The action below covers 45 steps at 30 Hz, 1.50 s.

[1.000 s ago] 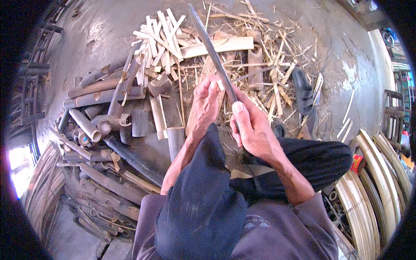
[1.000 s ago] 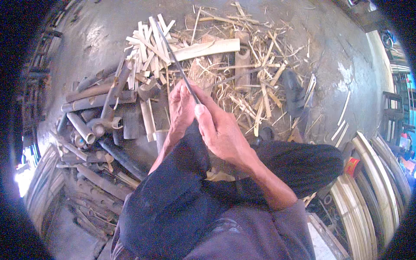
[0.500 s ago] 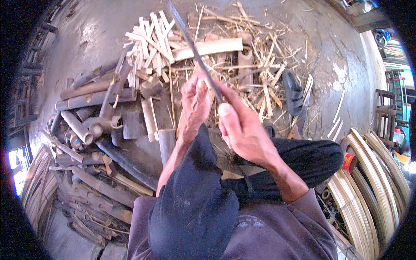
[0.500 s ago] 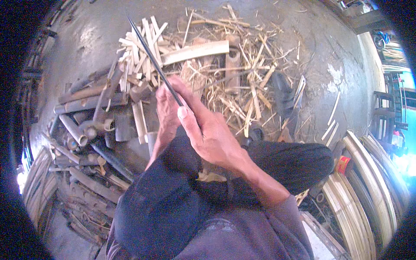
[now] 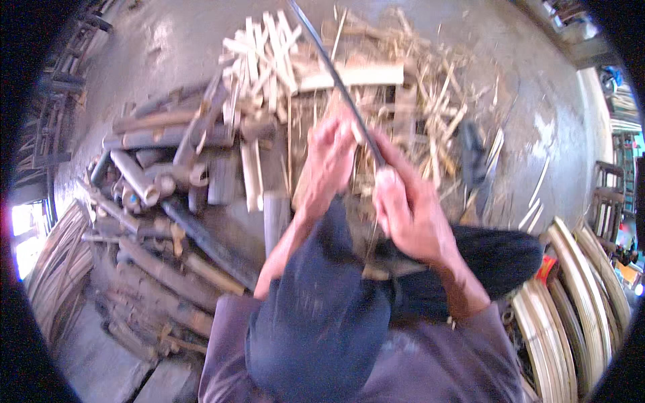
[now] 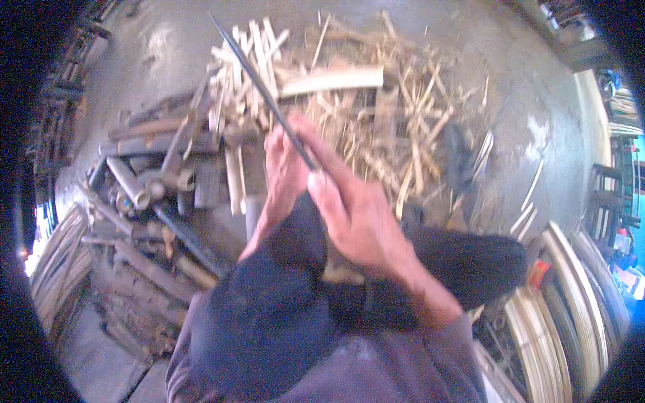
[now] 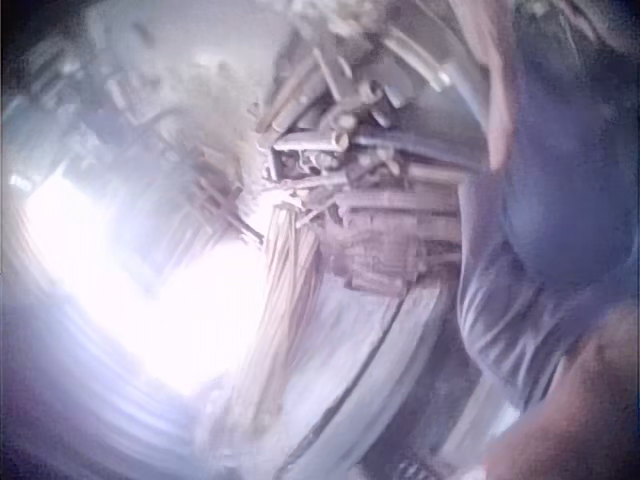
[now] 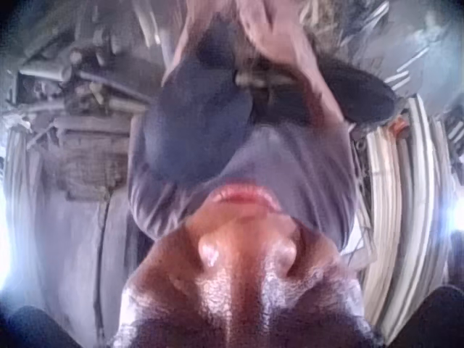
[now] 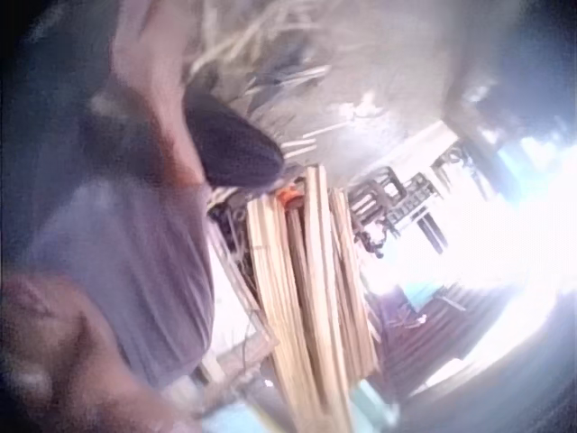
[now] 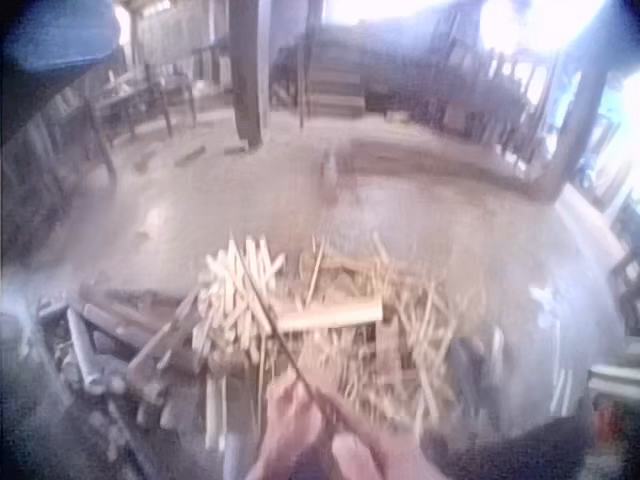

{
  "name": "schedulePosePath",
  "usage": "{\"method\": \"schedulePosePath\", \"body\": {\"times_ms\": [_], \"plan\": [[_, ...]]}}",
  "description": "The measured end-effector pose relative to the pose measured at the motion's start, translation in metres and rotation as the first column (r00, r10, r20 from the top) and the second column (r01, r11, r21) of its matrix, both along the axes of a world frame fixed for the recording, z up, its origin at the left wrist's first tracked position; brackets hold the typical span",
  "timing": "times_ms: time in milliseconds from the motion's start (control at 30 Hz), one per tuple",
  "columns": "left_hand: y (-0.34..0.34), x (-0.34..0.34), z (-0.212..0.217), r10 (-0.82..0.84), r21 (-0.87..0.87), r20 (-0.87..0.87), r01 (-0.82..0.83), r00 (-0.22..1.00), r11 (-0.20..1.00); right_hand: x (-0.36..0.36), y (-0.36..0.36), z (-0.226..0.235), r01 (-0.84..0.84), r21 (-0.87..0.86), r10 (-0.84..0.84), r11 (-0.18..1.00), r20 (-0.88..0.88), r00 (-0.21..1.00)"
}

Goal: The person sits on the floor and uses a knife to split small pieces of wood into thinner strips. The person repeatedly positions the wood on a block and strikes it with the knife to create uniform slats.

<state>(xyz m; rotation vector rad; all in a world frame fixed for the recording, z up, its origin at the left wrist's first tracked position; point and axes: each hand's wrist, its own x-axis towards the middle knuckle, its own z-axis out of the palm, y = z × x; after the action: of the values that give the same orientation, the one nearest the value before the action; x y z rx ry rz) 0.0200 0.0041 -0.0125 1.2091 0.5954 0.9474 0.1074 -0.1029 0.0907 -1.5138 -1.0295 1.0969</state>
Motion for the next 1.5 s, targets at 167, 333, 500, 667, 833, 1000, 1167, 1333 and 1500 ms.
{"method": "schedulePosePath", "body": {"times_ms": [167,333,500,667,833,1000,1167,1333,1500], "plan": [[0.005,-0.022,-0.091,0.348,-0.395,0.07,-0.294,0.935,0.87,-0.02,-0.007,-0.021,-0.057,-0.143,0.046,0.988,-0.083,0.996],[-0.006,-0.058,-0.07,0.566,-0.044,-0.066,-0.57,0.821,0.821,-0.007,-0.007,0.018,-0.028,-0.166,0.014,0.986,-0.085,0.996],[0.006,-0.07,-0.039,0.594,0.102,-0.071,-0.587,0.801,0.803,-0.007,0.008,-0.026,-0.082,-0.272,0.02,0.959,-0.224,0.974],[0.001,-0.081,0.001,0.612,0.288,-0.099,-0.566,0.785,0.772,-0.005,0.0,-0.011,-0.08,-0.124,0.066,0.989,-0.118,0.991],[0.006,-0.045,0.024,0.488,0.613,-0.207,-0.276,0.848,0.74,0.003,0.001,-0.083,-0.079,-0.23,0.1,0.97,0.079,0.992],[0.026,0.004,0.04,0.278,0.642,-0.417,0.064,0.866,0.764,0.03,0.016,-0.082,-0.105,-0.275,0.092,0.956,-0.059,0.994],[0.043,0.057,0.028,0.129,0.646,-0.437,0.211,0.89,0.734,0.068,0.01,-0.107,0.026,-0.149,0.004,0.988,0.198,0.98],[0.047,0.083,0.019,0.059,0.65,-0.506,0.335,0.861,0.682,0.08,0.009,-0.116,0.103,-0.174,-0.062,0.979,0.227,0.972],[0.056,0.086,0.001,0.154,0.837,-0.428,0.327,0.89,0.439,0.086,0.011,-0.128,0.167,-0.084,-0.112,0.982,0.45,0.886]]}}
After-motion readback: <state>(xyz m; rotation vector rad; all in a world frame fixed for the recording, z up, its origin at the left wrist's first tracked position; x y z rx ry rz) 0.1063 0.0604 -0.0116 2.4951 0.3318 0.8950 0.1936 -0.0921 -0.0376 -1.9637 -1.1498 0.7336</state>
